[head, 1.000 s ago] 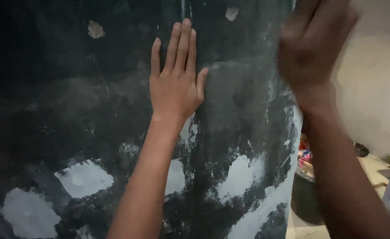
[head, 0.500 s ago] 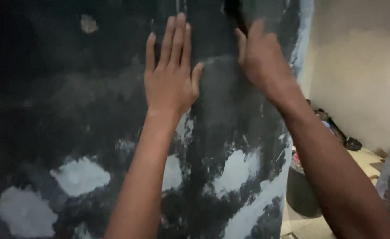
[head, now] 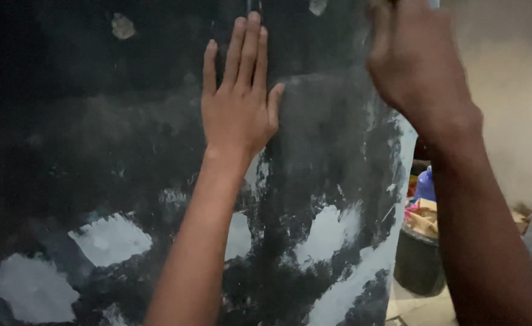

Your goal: The person positions nails against a wall by hand, picks up a hammer, and drives a nail into the wall with the hammer.

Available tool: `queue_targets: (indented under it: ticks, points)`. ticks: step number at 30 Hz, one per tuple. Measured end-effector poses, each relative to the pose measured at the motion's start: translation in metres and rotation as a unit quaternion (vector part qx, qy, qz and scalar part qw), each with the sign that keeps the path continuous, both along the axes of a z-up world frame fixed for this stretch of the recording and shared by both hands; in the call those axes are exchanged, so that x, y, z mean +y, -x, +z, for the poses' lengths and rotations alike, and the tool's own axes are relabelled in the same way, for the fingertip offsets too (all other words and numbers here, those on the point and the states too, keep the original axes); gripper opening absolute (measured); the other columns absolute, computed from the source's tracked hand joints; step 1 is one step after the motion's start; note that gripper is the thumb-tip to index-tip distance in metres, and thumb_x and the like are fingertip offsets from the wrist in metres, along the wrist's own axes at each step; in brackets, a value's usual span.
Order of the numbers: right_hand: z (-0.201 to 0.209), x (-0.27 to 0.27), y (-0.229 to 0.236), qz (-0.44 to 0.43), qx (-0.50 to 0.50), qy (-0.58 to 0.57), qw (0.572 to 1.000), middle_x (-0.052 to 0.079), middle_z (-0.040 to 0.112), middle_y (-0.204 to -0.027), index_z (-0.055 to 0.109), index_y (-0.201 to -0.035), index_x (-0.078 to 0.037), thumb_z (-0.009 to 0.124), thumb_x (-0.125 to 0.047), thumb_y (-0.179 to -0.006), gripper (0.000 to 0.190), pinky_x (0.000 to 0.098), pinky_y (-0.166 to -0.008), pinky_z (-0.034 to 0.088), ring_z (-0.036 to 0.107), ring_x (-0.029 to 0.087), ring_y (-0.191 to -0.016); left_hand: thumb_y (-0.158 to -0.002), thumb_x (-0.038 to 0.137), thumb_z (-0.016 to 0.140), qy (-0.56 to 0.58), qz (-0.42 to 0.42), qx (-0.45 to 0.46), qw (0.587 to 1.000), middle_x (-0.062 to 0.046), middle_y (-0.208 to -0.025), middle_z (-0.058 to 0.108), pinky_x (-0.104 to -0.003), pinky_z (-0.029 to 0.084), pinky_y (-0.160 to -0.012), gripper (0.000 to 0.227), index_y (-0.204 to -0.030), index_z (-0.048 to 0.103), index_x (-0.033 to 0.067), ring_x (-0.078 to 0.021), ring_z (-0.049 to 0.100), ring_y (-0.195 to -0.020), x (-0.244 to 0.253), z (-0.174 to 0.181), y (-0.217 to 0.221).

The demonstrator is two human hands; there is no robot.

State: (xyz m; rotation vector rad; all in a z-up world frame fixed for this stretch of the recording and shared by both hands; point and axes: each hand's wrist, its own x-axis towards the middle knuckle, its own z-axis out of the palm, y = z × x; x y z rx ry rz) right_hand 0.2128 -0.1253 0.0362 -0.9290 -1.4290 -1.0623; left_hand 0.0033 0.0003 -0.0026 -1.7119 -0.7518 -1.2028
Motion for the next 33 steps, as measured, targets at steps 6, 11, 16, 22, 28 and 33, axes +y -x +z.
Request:
queue_targets:
  ticks: [6, 11, 16, 22, 28, 33]
  points:
    - [0.002, 0.052, 0.017, -0.061, 0.006, -0.009, 0.998, 0.033, 0.064, -0.084, 0.056, -0.113, 0.007, 0.057, -0.019, -0.113, 0.026, 0.056, -0.065, 0.049, 0.062, 0.054, -0.077, -0.118, 0.045, 0.047, 0.007, -0.007, 0.007, 1.0, -0.006, -0.178, 0.011, -0.05, 0.007, -0.134, 0.072, -0.172, 0.02, 0.0057, -0.0206, 0.009, -0.164, -0.002, 0.001, -0.001]
    - [0.01, 0.04, 0.012, 0.047, 0.001, -0.118, 0.992, 0.035, 0.063, -0.09, 0.056, -0.115, 0.005, 0.048, -0.011, -0.112, 0.018, 0.0596, -0.071, 0.047, 0.06, 0.056, -0.078, -0.117, 0.046, 0.048, 0.005, -0.016, -0.005, 1.0, -0.006, -0.176, 0.012, -0.05, 0.007, -0.133, 0.072, -0.171, 0.02, 0.0068, -0.0213, 0.01, -0.163, -0.001, 0.0, 0.001]
    - [-0.01, 0.064, 0.014, -0.016, 0.062, -0.037, 0.997, 0.041, 0.061, -0.09, 0.052, -0.118, 0.007, 0.053, -0.021, -0.116, 0.028, 0.0649, -0.077, 0.046, 0.058, 0.061, -0.085, -0.122, 0.043, 0.047, -0.01, -0.006, 0.002, 1.0, -0.006, -0.179, 0.01, -0.049, 0.006, -0.135, 0.07, -0.174, 0.019, 0.006, -0.0209, 0.007, -0.165, 0.002, -0.004, 0.001]
    - [-0.015, -0.001, 0.01, -0.062, 0.068, 0.069, 0.993, 0.043, 0.062, -0.09, 0.046, -0.128, 0.011, 0.055, -0.026, -0.118, 0.039, 0.0645, -0.073, 0.047, 0.059, 0.063, -0.086, -0.119, 0.043, 0.045, -0.003, -0.006, 0.013, 1.0, -0.006, -0.178, 0.007, -0.048, 0.005, -0.134, 0.071, -0.172, 0.017, 0.005, -0.0209, 0.005, -0.164, -0.003, -0.003, 0.005]
    - [-0.024, -0.057, 0.014, -0.042, 0.085, 0.118, 0.988, 0.038, 0.064, -0.087, 0.046, -0.125, 0.008, 0.051, -0.027, -0.114, 0.037, 0.0624, -0.072, 0.047, 0.063, 0.058, -0.082, -0.114, 0.041, 0.045, 0.018, -0.003, 0.019, 1.0, -0.008, -0.177, 0.009, -0.048, 0.006, -0.133, 0.072, -0.17, 0.018, 0.0032, -0.022, 0.006, -0.162, -0.013, -0.002, 0.006]
    - [-0.049, -0.066, 0.016, -0.016, 0.188, 0.23, 0.955, 0.029, 0.066, -0.08, 0.051, -0.118, 0.001, 0.051, -0.033, -0.108, 0.036, 0.0529, -0.069, 0.05, 0.069, 0.044, -0.076, -0.109, 0.042, 0.048, 0.045, -0.061, 0.032, 0.997, -0.008, -0.173, 0.018, -0.05, 0.013, -0.131, 0.07, -0.164, 0.028, 0.0033, -0.0237, 0.013, -0.16, -0.03, -0.016, 0.019]
